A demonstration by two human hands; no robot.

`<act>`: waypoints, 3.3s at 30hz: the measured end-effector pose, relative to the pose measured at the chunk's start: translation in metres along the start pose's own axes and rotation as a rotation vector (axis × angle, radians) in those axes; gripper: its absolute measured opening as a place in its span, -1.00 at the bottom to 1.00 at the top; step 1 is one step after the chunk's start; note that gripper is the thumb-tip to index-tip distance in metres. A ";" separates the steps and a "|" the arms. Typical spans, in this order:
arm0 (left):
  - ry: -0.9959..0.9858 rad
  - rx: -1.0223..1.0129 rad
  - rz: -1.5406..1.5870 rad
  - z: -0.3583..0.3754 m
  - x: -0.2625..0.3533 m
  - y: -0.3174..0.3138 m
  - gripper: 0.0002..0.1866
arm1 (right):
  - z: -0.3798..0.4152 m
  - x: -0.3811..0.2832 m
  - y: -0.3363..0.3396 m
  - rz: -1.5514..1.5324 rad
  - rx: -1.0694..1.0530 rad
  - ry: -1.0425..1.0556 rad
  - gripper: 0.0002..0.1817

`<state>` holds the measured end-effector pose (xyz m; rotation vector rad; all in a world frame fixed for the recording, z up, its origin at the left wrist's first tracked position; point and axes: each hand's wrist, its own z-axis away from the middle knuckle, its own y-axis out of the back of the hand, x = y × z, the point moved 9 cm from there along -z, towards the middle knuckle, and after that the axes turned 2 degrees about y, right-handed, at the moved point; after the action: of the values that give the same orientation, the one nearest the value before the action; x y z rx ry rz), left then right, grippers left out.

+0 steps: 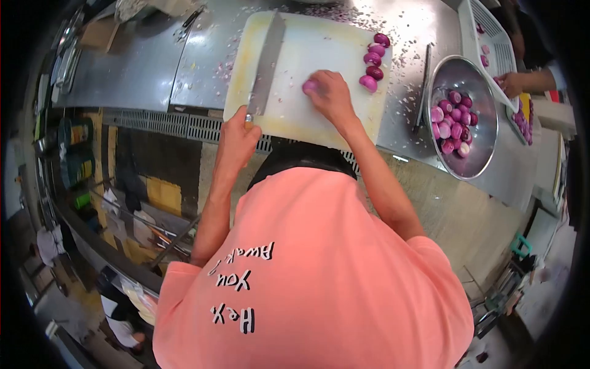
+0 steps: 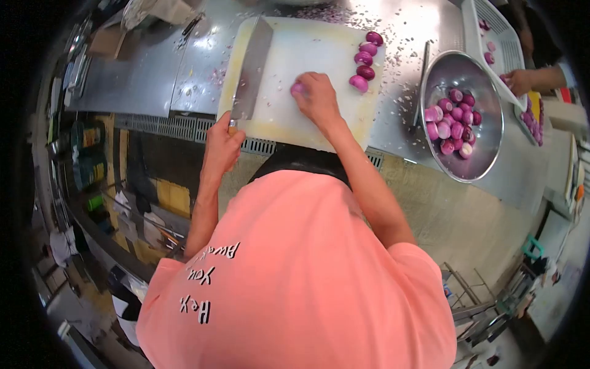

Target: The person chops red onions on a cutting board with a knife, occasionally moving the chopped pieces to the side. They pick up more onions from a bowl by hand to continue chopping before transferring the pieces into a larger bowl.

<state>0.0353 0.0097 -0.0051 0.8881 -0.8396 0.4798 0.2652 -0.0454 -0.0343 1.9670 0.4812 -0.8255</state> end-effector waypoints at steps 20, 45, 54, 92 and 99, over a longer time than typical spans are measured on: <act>-0.226 -0.180 -0.366 0.001 0.071 -0.063 -0.69 | 0.039 -0.032 -0.002 -0.018 -0.033 0.054 -0.84; -0.183 -0.171 -0.422 0.001 0.066 -0.086 -0.74 | 0.053 -0.025 0.006 -0.112 0.079 0.142 -0.79; -0.253 -0.161 -0.368 -0.010 0.069 -0.086 -0.68 | 0.055 -0.019 0.009 -0.090 0.069 0.105 -0.75; -0.110 -0.070 -0.347 -0.025 0.034 -0.047 -0.69 | -0.005 0.033 0.136 -0.076 0.145 -0.204 -0.59; -0.149 -0.055 -0.368 -0.025 0.034 -0.045 -0.71 | -0.013 0.019 0.025 0.113 0.047 -0.119 -0.49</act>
<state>0.0966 0.0058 -0.0085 1.0099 -0.7976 0.0696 0.2982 -0.0465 -0.0284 1.9558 0.2809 -0.8834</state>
